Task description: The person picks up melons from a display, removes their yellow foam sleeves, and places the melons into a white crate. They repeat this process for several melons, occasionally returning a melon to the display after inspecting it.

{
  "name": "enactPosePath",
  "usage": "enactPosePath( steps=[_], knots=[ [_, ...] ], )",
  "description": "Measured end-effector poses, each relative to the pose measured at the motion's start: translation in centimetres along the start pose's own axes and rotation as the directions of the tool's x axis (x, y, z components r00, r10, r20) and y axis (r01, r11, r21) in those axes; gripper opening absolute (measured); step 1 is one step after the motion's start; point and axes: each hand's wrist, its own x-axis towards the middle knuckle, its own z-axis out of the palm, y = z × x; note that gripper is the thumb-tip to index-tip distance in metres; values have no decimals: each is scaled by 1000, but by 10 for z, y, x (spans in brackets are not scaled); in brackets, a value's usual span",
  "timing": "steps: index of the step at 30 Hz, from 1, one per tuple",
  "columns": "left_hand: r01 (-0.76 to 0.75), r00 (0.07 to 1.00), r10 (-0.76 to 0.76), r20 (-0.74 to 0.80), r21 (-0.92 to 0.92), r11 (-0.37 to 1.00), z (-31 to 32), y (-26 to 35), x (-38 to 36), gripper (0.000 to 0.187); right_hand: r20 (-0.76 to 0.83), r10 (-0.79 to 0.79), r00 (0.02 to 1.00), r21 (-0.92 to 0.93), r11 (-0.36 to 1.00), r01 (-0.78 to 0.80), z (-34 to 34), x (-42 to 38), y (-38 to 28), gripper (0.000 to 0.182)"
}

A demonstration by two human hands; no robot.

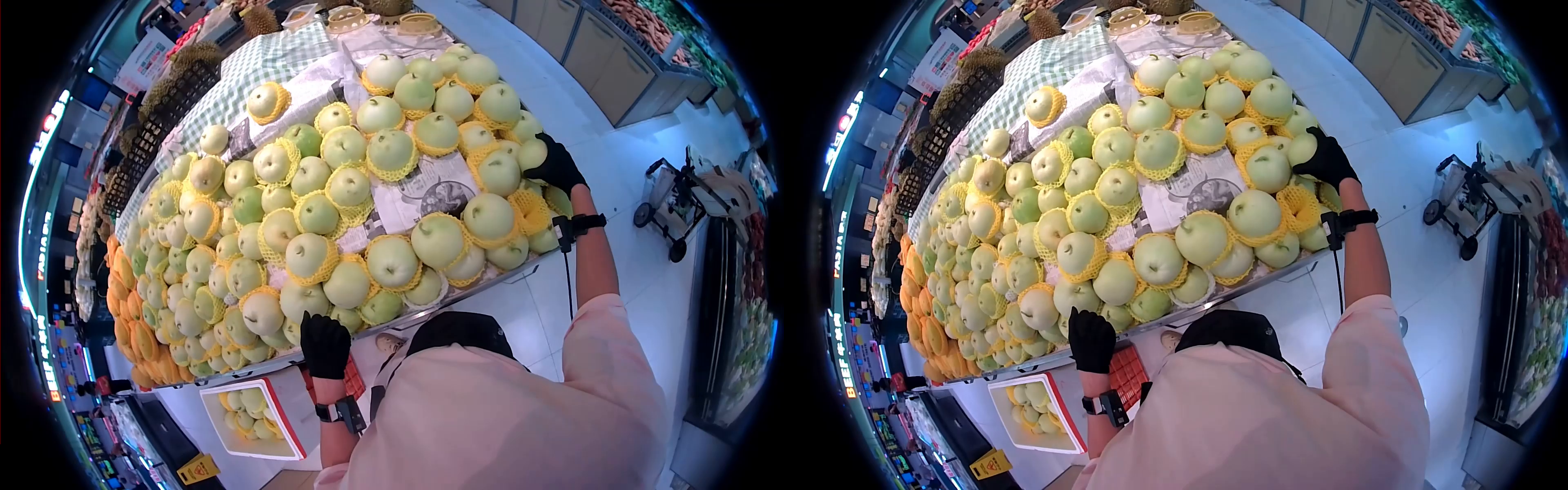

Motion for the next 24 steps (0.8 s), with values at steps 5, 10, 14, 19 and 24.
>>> enactPosePath(
  steps=[5, 10, 14, 19, 24],
  knots=[
    [-61, 992, 65, -110, 39, 997, -28, -1, 12, 47, -129, -45, 991, 157, 986, 65, 4, -9, 9, 92],
    [-41, 998, 47, -51, 115, 993, -9, 2, 6, 45, -149, -26, 989, 519, 849, 100, 4, -25, 22, 79],
    [-40, 999, 40, 2, 105, 994, -11, 4, 6, 45, -156, 44, 987, 743, 663, 88, -14, -47, 4, 73],
    [31, 999, -30, 31, -46, 998, 15, 3, 3, 45, -155, -28, 987, 948, 279, 157, -31, -74, -35, 62],
    [139, 964, -130, 232, -25, 990, 27, 0, 8, 31, -57, -245, 968, 983, -185, 12, -17, -98, -97, 61]
  ],
)
